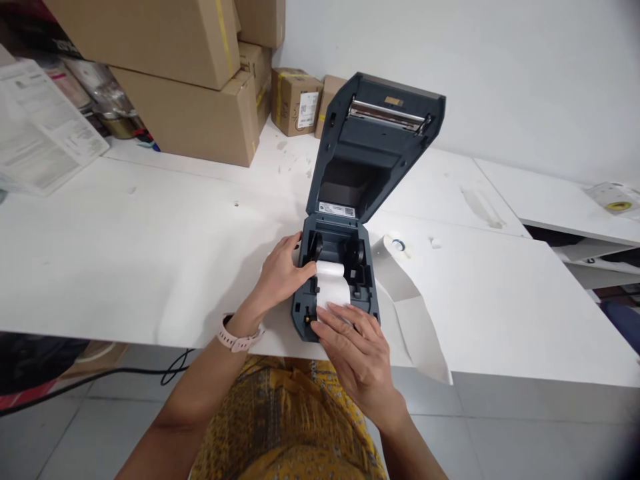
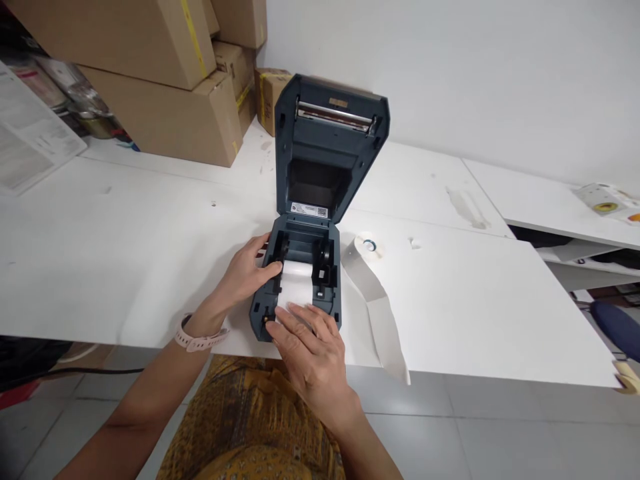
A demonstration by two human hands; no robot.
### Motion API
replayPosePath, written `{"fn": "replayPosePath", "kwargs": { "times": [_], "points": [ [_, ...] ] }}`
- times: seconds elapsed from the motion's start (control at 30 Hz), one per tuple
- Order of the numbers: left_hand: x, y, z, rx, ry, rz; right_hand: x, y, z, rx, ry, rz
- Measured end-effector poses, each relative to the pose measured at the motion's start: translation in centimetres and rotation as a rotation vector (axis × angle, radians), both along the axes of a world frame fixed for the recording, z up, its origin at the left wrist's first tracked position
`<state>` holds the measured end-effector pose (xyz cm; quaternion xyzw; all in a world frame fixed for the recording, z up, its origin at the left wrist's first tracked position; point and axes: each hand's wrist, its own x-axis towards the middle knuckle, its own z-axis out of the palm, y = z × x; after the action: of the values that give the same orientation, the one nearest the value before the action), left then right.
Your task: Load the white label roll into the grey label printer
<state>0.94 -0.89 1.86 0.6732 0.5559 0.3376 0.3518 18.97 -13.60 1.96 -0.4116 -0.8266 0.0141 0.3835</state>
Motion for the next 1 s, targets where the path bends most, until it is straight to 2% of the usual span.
{"fn": "replayPosePath", "kwargs": {
  "times": [0.27, 1.0],
  "points": [
    [0.0, 0.1, 0.0, 0.019, 0.015, 0.002, -0.4, -0.3, 0.5, 0.036, -0.032, 0.013],
    [-0.1, -0.1, 0.6, 0.009, 0.005, -0.009, 0.2, -1.8, 1.6, 0.001, -0.004, 0.03]
  ]
}}
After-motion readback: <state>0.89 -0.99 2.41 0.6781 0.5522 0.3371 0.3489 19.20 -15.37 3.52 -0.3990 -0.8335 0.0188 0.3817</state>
